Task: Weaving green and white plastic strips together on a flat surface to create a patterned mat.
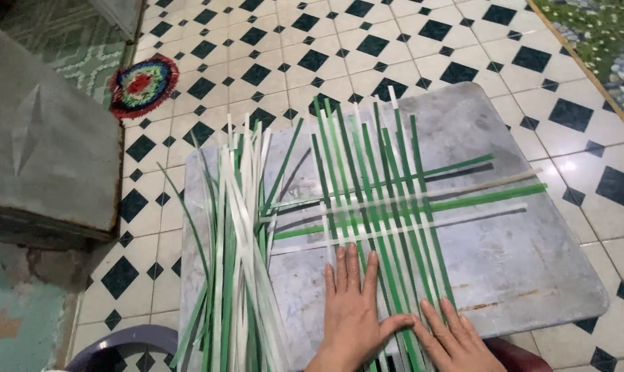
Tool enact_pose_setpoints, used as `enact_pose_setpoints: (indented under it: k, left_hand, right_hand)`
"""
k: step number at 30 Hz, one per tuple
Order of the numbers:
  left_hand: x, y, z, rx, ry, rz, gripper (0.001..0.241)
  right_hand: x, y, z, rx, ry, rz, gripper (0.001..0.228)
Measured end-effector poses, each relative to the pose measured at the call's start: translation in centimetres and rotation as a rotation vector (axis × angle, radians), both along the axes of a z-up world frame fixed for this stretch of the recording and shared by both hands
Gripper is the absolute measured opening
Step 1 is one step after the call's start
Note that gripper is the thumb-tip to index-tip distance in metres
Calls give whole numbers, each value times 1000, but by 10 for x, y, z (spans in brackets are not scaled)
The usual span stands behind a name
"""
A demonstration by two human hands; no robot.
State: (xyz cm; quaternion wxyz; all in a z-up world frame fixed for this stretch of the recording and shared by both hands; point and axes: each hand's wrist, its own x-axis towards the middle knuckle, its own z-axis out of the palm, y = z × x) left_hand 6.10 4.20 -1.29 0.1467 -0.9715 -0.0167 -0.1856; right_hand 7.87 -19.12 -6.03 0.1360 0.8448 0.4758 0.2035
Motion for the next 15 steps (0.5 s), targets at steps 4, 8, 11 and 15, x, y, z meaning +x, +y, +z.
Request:
enact_pose_setpoints:
  k: [4,8,11,15]
  left_hand:
    - [0,0,5,22,-54,28,138]
    - [-2,-2,-1,-32,-33,23,140]
    - [-3,-5,-1,-359,76,-41,127]
    - [0,-4,20,-725,371,-59,112]
  right_hand:
    - [14,5,24,34,-23,40,161]
    - [50,26,76,-388,1114,-188,93]
    - [90,49,90,-143,850,-101,69]
    - [144,111,91,256,527,12,79]
